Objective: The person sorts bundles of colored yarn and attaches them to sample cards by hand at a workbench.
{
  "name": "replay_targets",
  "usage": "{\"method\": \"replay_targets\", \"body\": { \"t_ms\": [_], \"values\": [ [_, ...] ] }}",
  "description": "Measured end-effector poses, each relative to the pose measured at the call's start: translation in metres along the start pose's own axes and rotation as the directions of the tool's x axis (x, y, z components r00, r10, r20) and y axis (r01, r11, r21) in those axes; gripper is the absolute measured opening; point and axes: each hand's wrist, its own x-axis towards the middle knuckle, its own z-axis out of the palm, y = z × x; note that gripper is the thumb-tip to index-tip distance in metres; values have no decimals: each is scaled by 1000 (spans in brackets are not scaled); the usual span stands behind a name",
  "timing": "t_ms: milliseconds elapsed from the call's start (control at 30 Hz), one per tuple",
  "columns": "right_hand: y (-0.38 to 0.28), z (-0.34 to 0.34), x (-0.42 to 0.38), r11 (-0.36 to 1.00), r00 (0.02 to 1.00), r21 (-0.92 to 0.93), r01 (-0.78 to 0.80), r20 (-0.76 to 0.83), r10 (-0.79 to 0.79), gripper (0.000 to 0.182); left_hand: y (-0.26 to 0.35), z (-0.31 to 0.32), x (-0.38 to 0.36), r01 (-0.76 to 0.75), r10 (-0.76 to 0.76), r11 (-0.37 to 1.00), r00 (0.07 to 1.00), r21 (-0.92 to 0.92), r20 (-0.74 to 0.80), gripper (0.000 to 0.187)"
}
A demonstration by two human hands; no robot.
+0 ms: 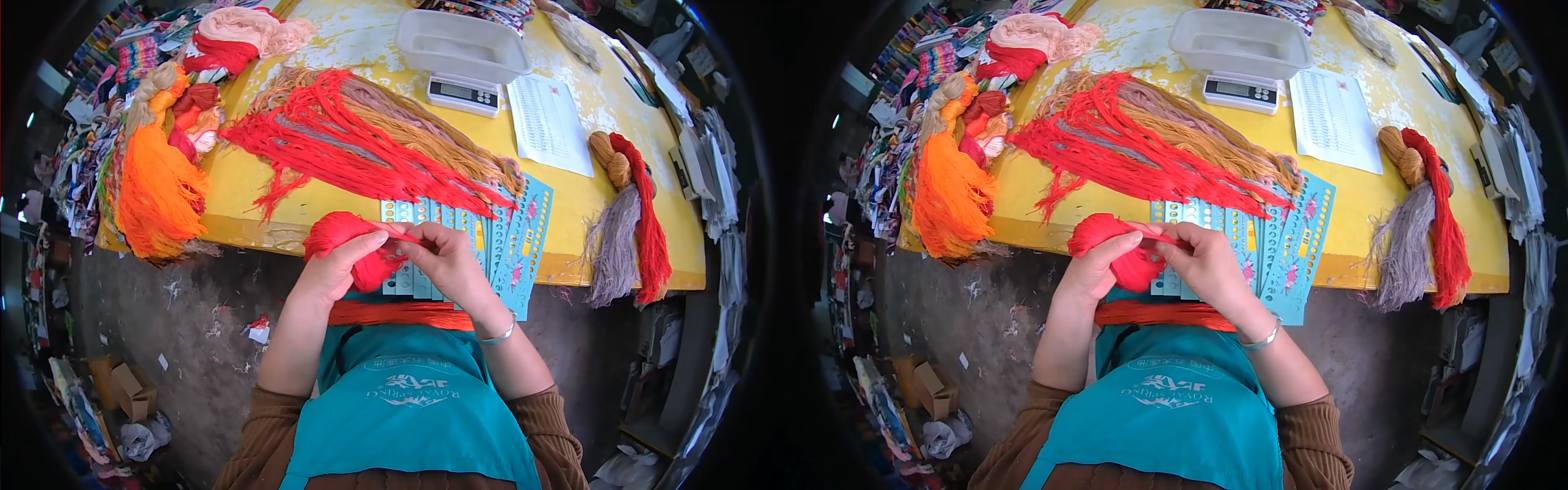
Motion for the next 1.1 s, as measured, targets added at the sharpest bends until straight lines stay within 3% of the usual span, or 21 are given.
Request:
{"method": "replay_targets", "body": {
  "t_ms": [33, 100, 133, 167, 200, 267, 367, 433, 533, 567, 633, 667, 700, 767, 867, 900, 933, 967, 1000, 1033, 1100],
  "values": [
    [-9, -6, -1, 962, 1000, -273, -24, 11, 28, 6, 4, -6, -3, 30, -26, 991, 999, 129, -33, 31],
    [-9, -14, 3, 981, 998, -184, 63, 5, -63, 8, 13, -24, -5, 21, -21, 984, 1000, 176, -3, 30],
    [-10, -20, 6, 990, 994, -89, 109, 16, -108, 10, 19, -37, -5, -16, 10, 996, 998, 92, 62, 31],
    [-12, -25, 10, 983, 985, 72, 172, -16, -171, 11, 36, -37, -14, -24, 25, 1000, 998, 7, -50, 29],
    [-14, -30, 15, 945, 972, 230, 233, -58, -226, 12, 41, -50, -18, -200, 202, 932, 979, -301, -22, 24],
    [-20, -51, 25, 768, 975, 601, 219, -104, -197, 14, 70, -94, -25, -142, 224, 696, 974, -704, 24, 23],
    [-56, -104, 30, 439, 985, 882, 172, -152, -80, 20, 112, -157, -56, -360, 422, 696, 905, -622, -51, 25],
    [-72, -171, 29, 680, 930, 652, 335, -344, -128, 22, 133, -204, -88, -540, 488, 647, 836, -539, -251, 24],
    [-84, -310, 8, 785, 774, 413, 462, -620, -129, 22, 155, -271, -140, -675, 559, 603, 738, -425, -378, 23],
    [-91, -367, -1, 861, 536, 183, 475, -836, -117, 20, 160, -290, -155, -721, 587, 597, 692, -353, -421, 23],
    [-105, -499, -43, 879, 203, -69, 473, -961, -185, 13, 171, -294, -179, -789, 632, 578, 595, -208, -497, 22],
    [-110, -563, -72, 868, 160, -73, 491, -972, -172, 8, 175, -296, -185, -793, 648, 564, 597, -228, -472, 21],
    [-139, -540, -82, 873, -124, -254, 416, -967, -222, 9, 176, -289, -186, -794, 648, 563, 597, -230, -474, 21],
    [-162, -508, -93, 802, -132, -484, 349, -873, -470, 13, 175, -260, -173, -796, 726, 570, 605, -206, -328, 31],
    [-161, -415, -63, 754, 169, -571, 324, -749, -641, 21, 154, -195, -125, -677, 665, 641, 725, -362, -179, 48],
    [-155, -365, -48, 768, 320, -621, 154, -704, -634, 26, 144, -174, -107, -623, 637, 676, 763, -393, -114, 52],
    [-142, -334, -32, 757, 432, -609, 238, -632, -644, 28, 133, -156, -90, -566, 605, 711, 795, -417, -47, 57],
    [-120, -304, -21, 793, 616, -536, 289, -531, -583, 28, 121, -141, -73, -499, 578, 727, 816, -471, 28, 58],
    [-112, -247, -6, 905, 695, -398, 147, -610, -381, 23, 109, -128, -57, -427, 551, 741, 828, -518, 105, 59],
    [-96, -216, 2, 841, 797, -530, 103, -462, -389, 19, 98, -112, -44, -388, 499, 785, 858, -483, 123, 56],
    [-76, -158, 7, 947, 984, -304, 105, -105, -142, 25, 72, -95, -16, -253, 373, 879, 892, -404, 255, 37]
  ]
}}
